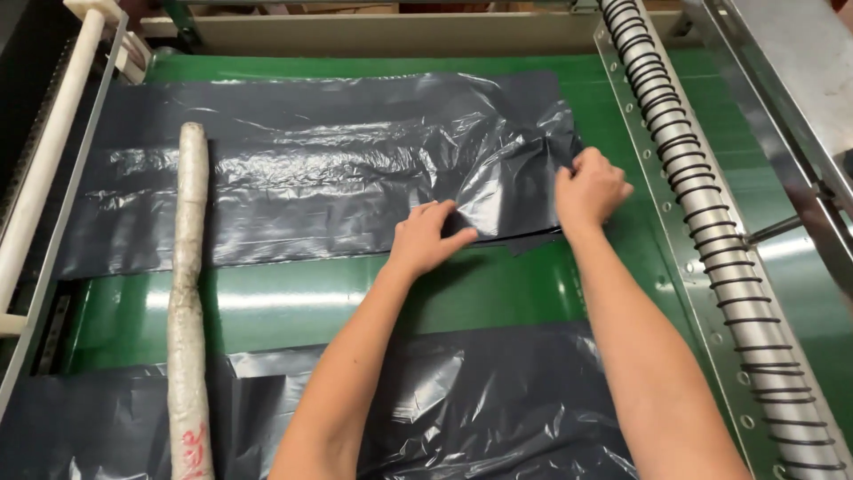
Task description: Managing a conveyor belt by using a stick to flatten plastic bags and manually folding them as they exit the machine.
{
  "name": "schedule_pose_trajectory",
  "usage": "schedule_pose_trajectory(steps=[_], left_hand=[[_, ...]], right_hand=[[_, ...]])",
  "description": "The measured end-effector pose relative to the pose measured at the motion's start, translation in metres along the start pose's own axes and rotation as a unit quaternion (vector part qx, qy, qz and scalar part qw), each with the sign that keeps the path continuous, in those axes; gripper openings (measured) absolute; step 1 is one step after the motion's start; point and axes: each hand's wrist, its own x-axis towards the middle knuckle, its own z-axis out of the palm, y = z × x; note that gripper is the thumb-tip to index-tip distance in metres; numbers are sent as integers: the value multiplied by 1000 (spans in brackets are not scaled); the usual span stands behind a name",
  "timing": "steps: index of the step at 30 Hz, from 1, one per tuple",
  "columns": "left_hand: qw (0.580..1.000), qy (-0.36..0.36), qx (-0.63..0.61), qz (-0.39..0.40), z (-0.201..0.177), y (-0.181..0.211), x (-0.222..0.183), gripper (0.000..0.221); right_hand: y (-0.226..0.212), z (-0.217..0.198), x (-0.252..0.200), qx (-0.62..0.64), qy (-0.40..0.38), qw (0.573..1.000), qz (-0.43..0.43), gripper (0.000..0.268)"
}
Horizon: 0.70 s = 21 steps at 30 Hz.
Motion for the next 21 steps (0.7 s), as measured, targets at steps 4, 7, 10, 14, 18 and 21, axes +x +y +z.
schedule_pose_trajectory(steps=[4, 7, 10, 14, 18, 21], left_hand=[[927, 72, -361, -77, 1, -31, 37, 74], [792, 123, -586, -119, -5, -52, 27, 82], [795, 242, -542, -126, -1, -99, 22, 56], [741, 276, -586, -177, 20, -135, 28, 44], [746, 289, -577, -163, 24, -129, 21, 44], [750, 294, -573, -154, 16, -119, 12, 45]], right_hand=[[-103, -23, -23, 243, 62, 957, -146, 18], [-175, 6, -78, 325, 56, 901, -282, 18], [-191, 17, -123, 347, -131, 855, -362, 27], [-130, -16, -68, 463, -63, 838, -283, 11], [-9, 37, -23, 151, -8, 988, -29, 37], [24, 45, -2, 42, -162, 977, 134, 61]])
